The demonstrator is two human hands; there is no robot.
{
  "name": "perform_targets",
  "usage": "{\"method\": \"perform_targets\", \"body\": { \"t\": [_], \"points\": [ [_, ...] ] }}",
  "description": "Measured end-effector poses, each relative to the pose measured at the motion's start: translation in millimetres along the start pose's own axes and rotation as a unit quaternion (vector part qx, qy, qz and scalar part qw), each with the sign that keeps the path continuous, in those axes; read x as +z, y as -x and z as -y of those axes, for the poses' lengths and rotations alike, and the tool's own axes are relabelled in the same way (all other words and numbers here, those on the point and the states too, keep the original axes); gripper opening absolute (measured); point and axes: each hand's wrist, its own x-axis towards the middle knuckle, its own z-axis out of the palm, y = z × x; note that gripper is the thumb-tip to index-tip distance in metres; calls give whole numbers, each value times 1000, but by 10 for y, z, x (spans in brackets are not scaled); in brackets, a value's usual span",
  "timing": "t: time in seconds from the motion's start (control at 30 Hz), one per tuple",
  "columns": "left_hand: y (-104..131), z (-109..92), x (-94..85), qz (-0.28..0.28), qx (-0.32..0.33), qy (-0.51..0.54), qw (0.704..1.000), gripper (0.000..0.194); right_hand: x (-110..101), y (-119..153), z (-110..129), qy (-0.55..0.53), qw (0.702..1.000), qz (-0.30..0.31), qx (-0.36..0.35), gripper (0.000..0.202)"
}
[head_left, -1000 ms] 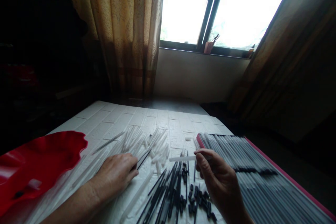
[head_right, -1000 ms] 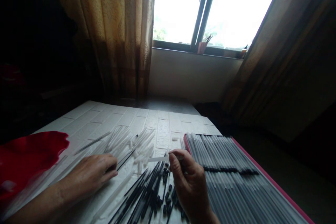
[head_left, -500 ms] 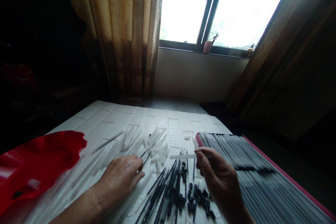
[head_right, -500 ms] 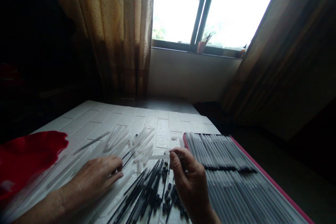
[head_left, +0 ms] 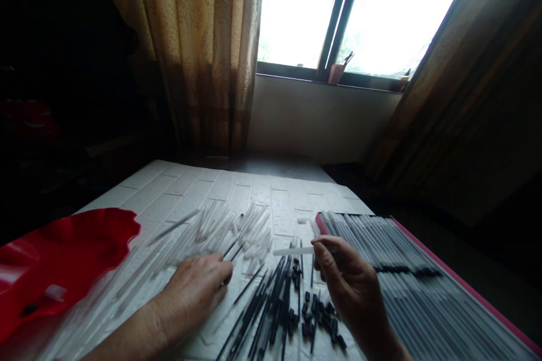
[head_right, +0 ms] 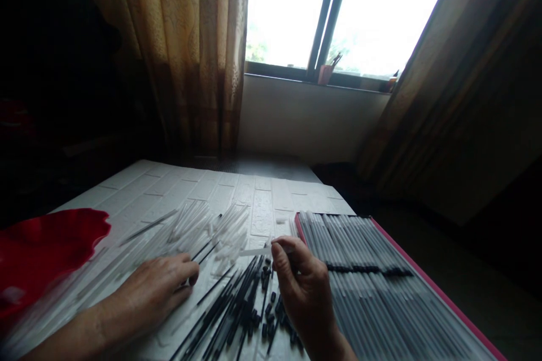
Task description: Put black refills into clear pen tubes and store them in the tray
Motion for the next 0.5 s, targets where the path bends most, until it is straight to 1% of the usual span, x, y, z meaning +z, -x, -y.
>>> {"method": "perform_targets", "body": {
  "t": [0.13, 0.27, 0.37, 0.43, 0.5],
  "points": [
    [11, -5, -40, 9, -16, -19, 1000, 17, -10, 7, 0, 5, 1000, 1, -4, 18],
    [102, -93, -29, 30, 15, 36, 999, 10, -13, -5, 42, 21, 1000, 3, -13, 18],
    [165, -145, 13, 54, 15, 74, 996, 20, -9, -14, 69, 23, 999, 2, -21, 18],
    [173, -149, 42, 56, 6, 76, 995, 24, -6, -18, 77, 21, 1000, 1, -23, 18],
    [155, -135, 63, 49, 6, 66, 997, 23, -5, -22, 81, 23, 999, 1, -23, 18]
  ]
}}
